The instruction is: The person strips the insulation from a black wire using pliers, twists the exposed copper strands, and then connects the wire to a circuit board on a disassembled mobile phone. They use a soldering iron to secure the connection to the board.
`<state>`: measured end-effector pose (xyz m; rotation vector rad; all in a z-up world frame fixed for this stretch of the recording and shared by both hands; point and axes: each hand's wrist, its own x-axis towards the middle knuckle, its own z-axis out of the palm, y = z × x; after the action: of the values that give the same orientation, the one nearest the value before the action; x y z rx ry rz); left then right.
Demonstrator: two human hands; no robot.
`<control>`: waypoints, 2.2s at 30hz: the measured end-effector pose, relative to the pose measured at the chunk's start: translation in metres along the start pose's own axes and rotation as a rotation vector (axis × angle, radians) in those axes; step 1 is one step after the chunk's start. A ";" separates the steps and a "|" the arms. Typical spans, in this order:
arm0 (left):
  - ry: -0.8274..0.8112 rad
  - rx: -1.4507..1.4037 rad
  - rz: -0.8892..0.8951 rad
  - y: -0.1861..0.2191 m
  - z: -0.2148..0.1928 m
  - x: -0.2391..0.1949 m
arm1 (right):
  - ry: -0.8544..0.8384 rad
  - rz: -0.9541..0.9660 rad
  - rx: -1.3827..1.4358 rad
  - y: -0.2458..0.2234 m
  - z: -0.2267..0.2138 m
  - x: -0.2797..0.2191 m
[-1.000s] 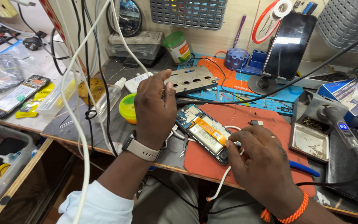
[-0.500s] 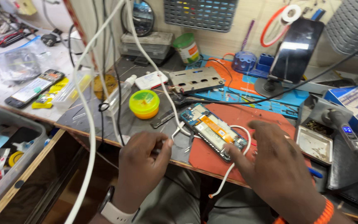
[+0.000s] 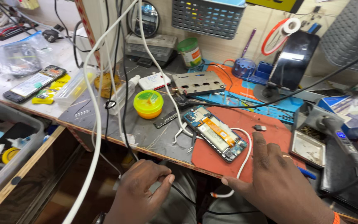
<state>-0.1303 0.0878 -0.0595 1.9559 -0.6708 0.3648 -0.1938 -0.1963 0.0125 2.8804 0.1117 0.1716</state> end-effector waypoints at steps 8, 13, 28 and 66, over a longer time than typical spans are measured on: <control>-0.077 -0.041 0.078 0.019 0.003 0.009 | -0.269 0.218 0.255 0.019 -0.016 -0.004; -0.112 -0.043 0.230 0.031 0.011 0.048 | -0.243 0.220 0.331 0.032 -0.030 0.000; -0.414 0.487 0.413 0.000 0.154 0.250 | -0.579 0.322 0.179 0.038 -0.050 0.009; -0.077 0.164 0.154 0.014 -0.005 0.165 | -0.070 0.011 0.037 0.040 0.009 0.010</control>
<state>-0.0061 0.0381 0.0381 2.0880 -0.8679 0.4532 -0.1800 -0.2363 0.0149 2.9201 0.0871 0.0709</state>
